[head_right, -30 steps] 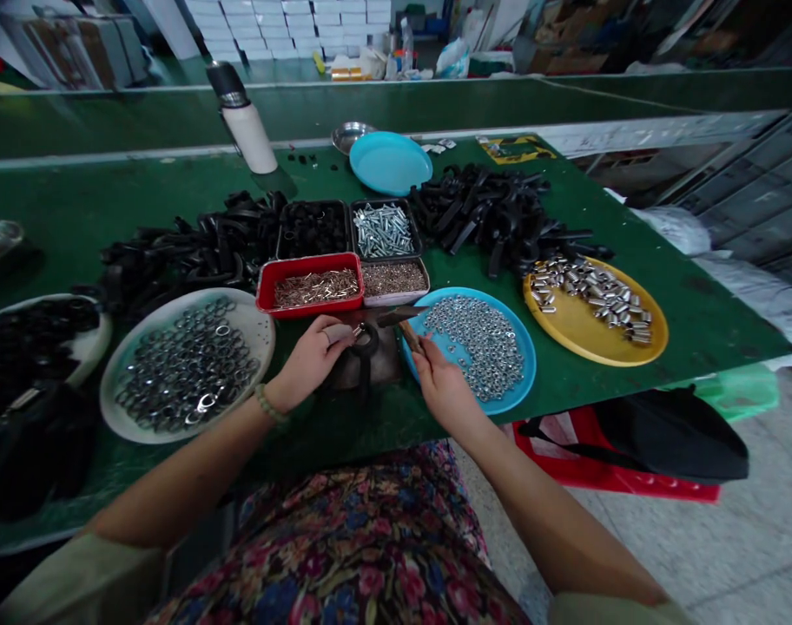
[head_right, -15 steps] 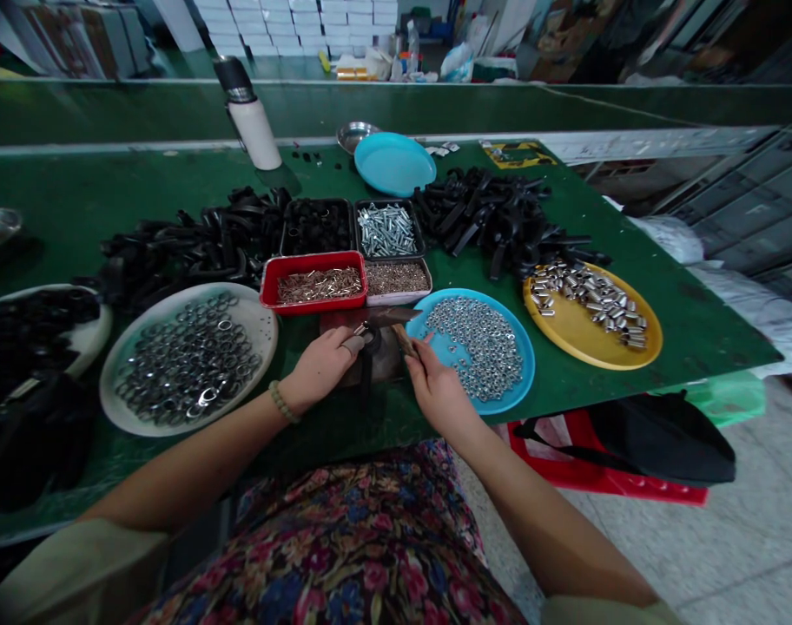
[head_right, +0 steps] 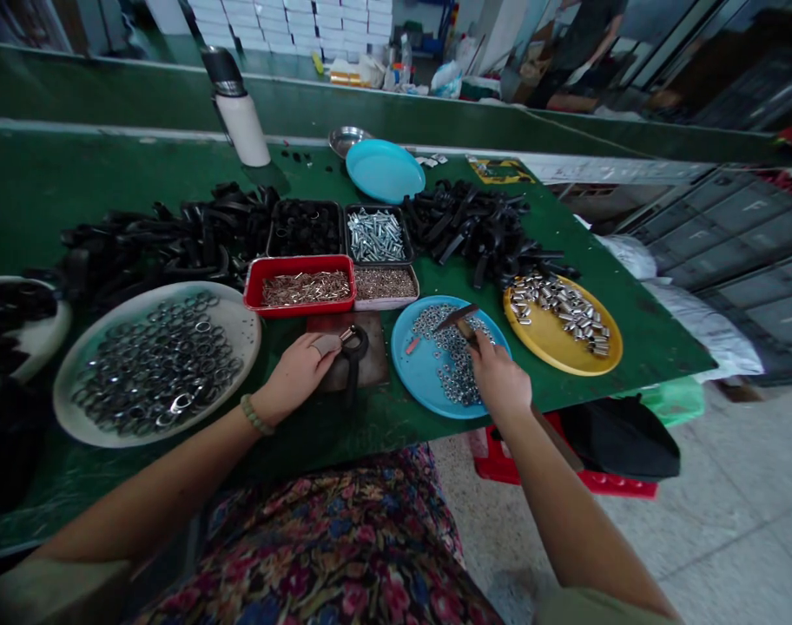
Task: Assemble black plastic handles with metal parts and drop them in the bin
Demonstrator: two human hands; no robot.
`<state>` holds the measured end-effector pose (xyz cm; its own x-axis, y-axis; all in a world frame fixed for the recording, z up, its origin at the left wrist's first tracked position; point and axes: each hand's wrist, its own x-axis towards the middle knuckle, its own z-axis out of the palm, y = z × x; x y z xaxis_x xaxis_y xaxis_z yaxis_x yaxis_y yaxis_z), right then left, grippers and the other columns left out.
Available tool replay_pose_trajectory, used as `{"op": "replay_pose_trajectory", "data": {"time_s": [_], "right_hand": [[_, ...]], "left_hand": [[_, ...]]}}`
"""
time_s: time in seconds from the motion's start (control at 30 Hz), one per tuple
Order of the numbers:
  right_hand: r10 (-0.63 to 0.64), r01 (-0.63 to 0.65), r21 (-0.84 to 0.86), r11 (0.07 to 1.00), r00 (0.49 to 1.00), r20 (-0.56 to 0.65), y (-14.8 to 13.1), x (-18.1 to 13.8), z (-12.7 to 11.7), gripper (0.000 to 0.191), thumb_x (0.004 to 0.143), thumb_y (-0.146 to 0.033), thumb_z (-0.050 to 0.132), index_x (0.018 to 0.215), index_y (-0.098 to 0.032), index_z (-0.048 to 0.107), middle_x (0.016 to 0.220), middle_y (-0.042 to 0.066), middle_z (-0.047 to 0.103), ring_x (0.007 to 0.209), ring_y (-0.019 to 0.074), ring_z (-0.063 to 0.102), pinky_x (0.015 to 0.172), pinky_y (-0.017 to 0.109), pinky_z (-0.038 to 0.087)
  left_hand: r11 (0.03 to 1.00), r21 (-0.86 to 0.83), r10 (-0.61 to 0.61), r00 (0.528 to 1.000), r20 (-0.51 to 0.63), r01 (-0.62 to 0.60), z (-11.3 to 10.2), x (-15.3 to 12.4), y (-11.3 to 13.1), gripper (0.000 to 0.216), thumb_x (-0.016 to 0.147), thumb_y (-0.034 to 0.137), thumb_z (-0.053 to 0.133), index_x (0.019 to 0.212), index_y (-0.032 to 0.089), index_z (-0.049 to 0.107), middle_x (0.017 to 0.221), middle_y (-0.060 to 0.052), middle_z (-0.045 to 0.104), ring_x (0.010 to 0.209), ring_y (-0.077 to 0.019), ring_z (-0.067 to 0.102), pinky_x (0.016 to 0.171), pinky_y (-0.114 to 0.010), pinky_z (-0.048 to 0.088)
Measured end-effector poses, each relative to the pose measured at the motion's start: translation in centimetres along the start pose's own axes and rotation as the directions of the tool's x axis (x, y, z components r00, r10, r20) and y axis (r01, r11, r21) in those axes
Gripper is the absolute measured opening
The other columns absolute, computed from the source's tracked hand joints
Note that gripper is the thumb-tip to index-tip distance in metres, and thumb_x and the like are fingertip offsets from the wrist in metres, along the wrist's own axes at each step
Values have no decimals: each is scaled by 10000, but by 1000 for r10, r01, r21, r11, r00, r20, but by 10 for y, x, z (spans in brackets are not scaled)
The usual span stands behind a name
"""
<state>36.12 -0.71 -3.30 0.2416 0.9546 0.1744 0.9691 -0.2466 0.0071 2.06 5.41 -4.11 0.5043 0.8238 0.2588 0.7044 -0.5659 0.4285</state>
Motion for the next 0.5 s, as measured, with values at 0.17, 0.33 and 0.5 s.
{"op": "replay_pose_trajectory", "data": {"time_s": [0.17,0.33,0.5], "right_hand": [[-319,308,-127,943,945,-77,-22,9,1,392,926,-278,453,1291,-210,577,1165,186,613,1028,341,544,814,487,443],[-676,673,71,737,732,86,-66,35,5,307,927,-179,415,1122,-170,652,1247,172,593,1074,302,540,875,450,432],[-529,482,496,722,847,-54,-83,39,0,225,941,-321,431,1042,-160,552,1030,152,667,946,254,634,836,409,485]], "left_hand": [[998,-48,-32,999,-3,32,-4,-3,-1,240,958,265,416,1015,178,632,1014,-67,660,995,-189,578,953,-333,461],[995,-79,-58,998,-10,57,-3,-4,-2,220,951,255,431,1007,187,633,1030,-62,667,1004,-180,594,948,-318,466],[996,-71,-47,998,-33,45,1,-6,-4,222,952,255,427,1005,188,632,1027,-64,664,996,-176,595,936,-308,472]]}}
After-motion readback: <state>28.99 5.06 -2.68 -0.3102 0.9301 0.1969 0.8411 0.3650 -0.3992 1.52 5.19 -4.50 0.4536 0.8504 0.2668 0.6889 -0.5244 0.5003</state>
